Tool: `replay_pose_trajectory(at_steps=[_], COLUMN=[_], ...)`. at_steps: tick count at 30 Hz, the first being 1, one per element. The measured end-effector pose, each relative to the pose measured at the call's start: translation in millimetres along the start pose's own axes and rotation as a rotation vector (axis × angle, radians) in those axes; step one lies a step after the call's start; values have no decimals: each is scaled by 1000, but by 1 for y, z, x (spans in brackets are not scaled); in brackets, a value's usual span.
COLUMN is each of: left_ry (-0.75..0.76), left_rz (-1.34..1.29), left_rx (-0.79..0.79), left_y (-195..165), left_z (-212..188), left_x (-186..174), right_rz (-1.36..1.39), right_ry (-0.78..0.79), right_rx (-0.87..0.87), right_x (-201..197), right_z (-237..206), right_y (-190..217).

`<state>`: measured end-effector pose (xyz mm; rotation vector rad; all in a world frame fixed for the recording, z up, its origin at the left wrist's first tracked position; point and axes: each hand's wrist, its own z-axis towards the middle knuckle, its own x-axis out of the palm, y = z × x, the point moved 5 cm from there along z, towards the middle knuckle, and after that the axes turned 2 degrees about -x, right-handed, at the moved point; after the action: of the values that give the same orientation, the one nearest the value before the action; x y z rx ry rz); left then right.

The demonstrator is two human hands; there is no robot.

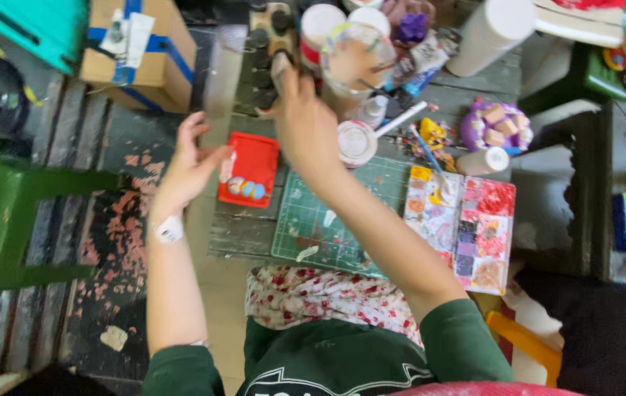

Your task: The person paints small figurines using a brush and acrylic paint. They dip the brush into a paint palette, apply paint to the figurines, and place them on a red tray. They also handle a purple container and small wooden blocks, arranging them on the table.

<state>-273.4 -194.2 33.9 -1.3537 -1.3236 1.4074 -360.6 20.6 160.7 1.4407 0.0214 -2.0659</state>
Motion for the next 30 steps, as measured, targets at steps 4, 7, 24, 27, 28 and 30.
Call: replay_pose_trajectory(at_steps=[4,7,24,27,28,30], left_ry=[-135,-352,352,370,386,406], left_rz=[23,396,336,330,334,338], left_rx=[210,421,694,674,651,626], left_y=[-35,-82,-202,-202,-201,-199], left_z=[-20,-61,-78,-74,-70,-64], left_x=[-9,-8,256,268,271,275], right_rz=[321,434,531,485,586,788], right_ry=[126,57,129,110,113,119], right_rx=[-72,0,857,868,887,917], right_x=[-84,-144,-73,-88,-89,-92], right_z=[-88,-131,-145,-139,-138,-137], right_y=[-19,-93,-515,-501,-496,-489])
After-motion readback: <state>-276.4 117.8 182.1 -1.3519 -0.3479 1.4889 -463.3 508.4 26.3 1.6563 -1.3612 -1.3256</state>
